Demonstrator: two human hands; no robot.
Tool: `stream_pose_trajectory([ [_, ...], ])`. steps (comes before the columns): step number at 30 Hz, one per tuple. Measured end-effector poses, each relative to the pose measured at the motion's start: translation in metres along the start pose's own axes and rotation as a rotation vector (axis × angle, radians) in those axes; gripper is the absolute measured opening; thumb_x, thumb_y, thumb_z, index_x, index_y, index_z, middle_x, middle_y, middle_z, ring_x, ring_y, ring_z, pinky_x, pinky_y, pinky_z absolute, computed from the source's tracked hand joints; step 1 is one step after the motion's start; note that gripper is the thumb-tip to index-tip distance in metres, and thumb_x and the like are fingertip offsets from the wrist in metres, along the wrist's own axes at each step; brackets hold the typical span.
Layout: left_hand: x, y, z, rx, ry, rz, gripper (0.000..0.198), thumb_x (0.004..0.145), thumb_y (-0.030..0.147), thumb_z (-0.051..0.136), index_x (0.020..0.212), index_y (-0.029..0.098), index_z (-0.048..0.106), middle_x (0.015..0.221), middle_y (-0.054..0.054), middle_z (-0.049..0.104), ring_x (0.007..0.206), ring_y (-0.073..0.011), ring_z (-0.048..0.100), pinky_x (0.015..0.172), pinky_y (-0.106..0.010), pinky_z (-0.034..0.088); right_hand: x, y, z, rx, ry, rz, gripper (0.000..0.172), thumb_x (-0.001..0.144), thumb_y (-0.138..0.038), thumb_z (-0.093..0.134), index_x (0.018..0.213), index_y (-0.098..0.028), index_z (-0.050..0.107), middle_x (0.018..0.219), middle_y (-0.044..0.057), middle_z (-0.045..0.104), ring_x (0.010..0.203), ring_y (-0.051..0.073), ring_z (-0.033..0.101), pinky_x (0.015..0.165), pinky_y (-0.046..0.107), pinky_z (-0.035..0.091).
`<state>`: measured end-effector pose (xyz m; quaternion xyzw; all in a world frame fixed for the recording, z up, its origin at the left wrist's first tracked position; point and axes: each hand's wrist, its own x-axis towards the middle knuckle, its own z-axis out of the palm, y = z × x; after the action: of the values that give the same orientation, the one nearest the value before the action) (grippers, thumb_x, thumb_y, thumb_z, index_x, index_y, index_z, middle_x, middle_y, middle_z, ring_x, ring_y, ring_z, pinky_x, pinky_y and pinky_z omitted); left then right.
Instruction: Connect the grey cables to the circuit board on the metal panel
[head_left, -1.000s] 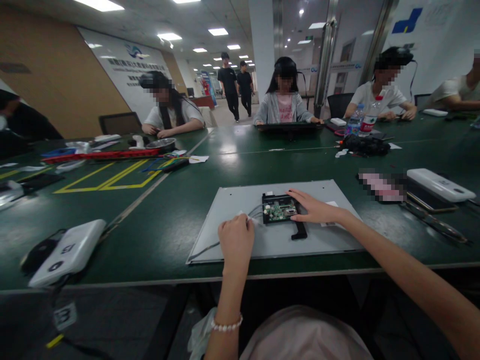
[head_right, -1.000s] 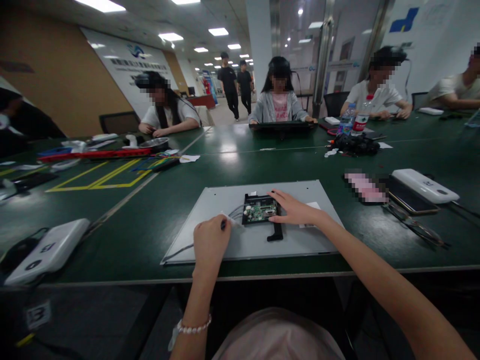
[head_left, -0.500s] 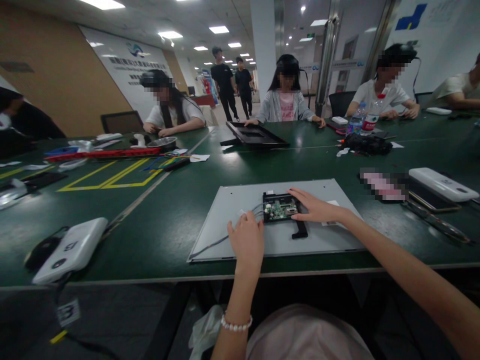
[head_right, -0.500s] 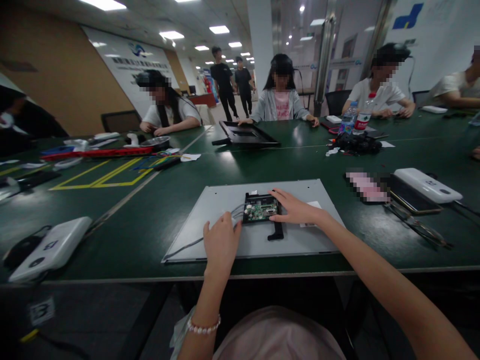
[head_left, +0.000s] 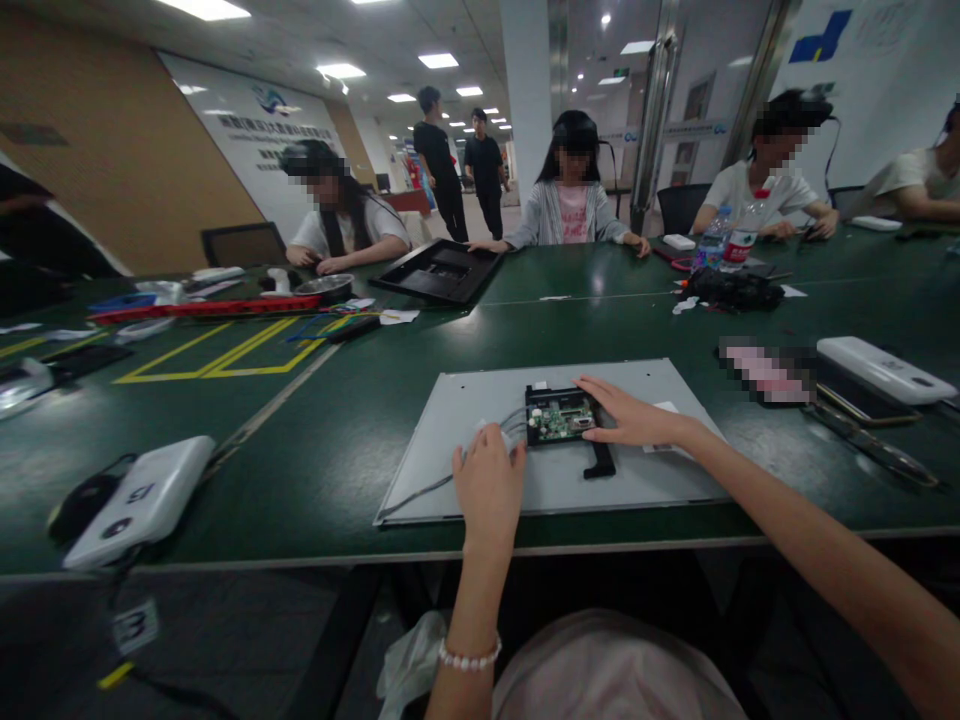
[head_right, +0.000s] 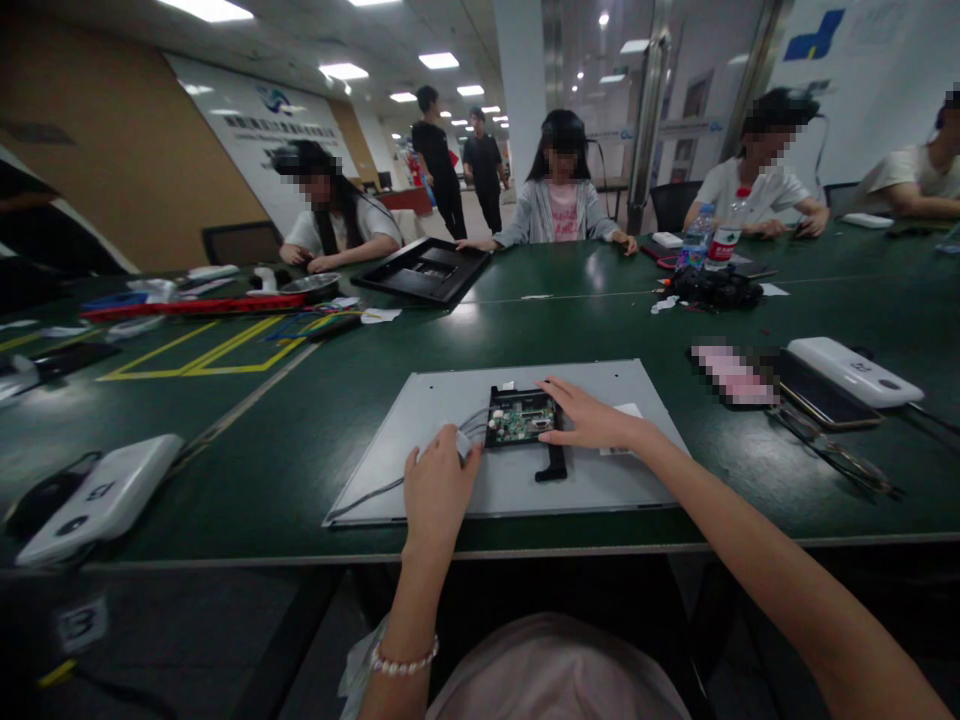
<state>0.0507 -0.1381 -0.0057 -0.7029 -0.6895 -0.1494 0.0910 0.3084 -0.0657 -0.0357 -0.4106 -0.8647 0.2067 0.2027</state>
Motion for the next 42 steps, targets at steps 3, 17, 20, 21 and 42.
stream_pose_trajectory([
  [3, -0.001, 0.000, 0.002, -0.012, 0.009, -0.002, 0.024, 0.094, 0.028, 0.044, 0.110, 0.014, 0.057, 0.114, -0.015, 0.068, 0.106, -0.0272, 0.063, 0.103, -0.044, 0.036, 0.000, 0.000, 0.000, 0.001, 0.003, -0.002, 0.093, 0.086, -0.069, 0.052, 0.157, -0.029, 0.007, 0.163, 0.008, 0.012, 0.148, 0.030, 0.018, 0.120, 0.050, 0.021],
  [17, -0.005, 0.001, 0.002, -0.102, 0.033, -0.025, 0.034, 0.093, 0.023, 0.041, 0.118, 0.015, 0.061, 0.131, -0.017, 0.061, 0.126, -0.0288, 0.052, 0.111, -0.059, 0.025, 0.000, -0.002, -0.001, -0.003, 0.000, 0.002, 0.093, 0.086, -0.069, 0.050, 0.157, -0.028, 0.006, 0.164, 0.008, 0.010, 0.148, 0.031, 0.017, 0.120, 0.051, 0.021],
  [20, -0.005, 0.001, 0.002, -0.113, 0.030, -0.050, 0.044, 0.092, 0.021, 0.041, 0.133, 0.012, 0.050, 0.130, -0.020, 0.061, 0.125, -0.0298, 0.053, 0.109, -0.060, 0.027, -0.001, 0.000, 0.000, 0.004, -0.003, -0.008, 0.093, 0.086, -0.069, 0.050, 0.157, -0.029, 0.005, 0.164, 0.009, 0.009, 0.148, 0.031, 0.016, 0.120, 0.052, 0.020],
  [21, -0.005, 0.002, 0.002, -0.116, 0.029, -0.055, 0.045, 0.091, 0.020, 0.041, 0.135, 0.011, 0.047, 0.130, -0.020, 0.061, 0.125, -0.0301, 0.053, 0.109, -0.060, 0.027, -0.001, 0.000, 0.000, 0.008, -0.005, -0.008, 0.092, 0.087, -0.069, 0.049, 0.157, -0.029, 0.005, 0.164, 0.008, 0.009, 0.148, 0.031, 0.015, 0.120, 0.052, 0.020],
  [42, -0.006, 0.001, 0.003, -0.133, 0.175, -0.026, 0.039, 0.095, 0.025, 0.038, 0.130, 0.015, 0.054, 0.141, -0.017, 0.052, 0.140, -0.0313, 0.035, 0.111, -0.065, 0.023, -0.081, 0.037, -0.054, -0.084, 0.278, 0.400, 0.082, 0.090, -0.065, 0.044, 0.156, -0.024, 0.016, 0.160, 0.012, 0.025, 0.146, 0.033, 0.022, 0.119, 0.054, 0.022],
])
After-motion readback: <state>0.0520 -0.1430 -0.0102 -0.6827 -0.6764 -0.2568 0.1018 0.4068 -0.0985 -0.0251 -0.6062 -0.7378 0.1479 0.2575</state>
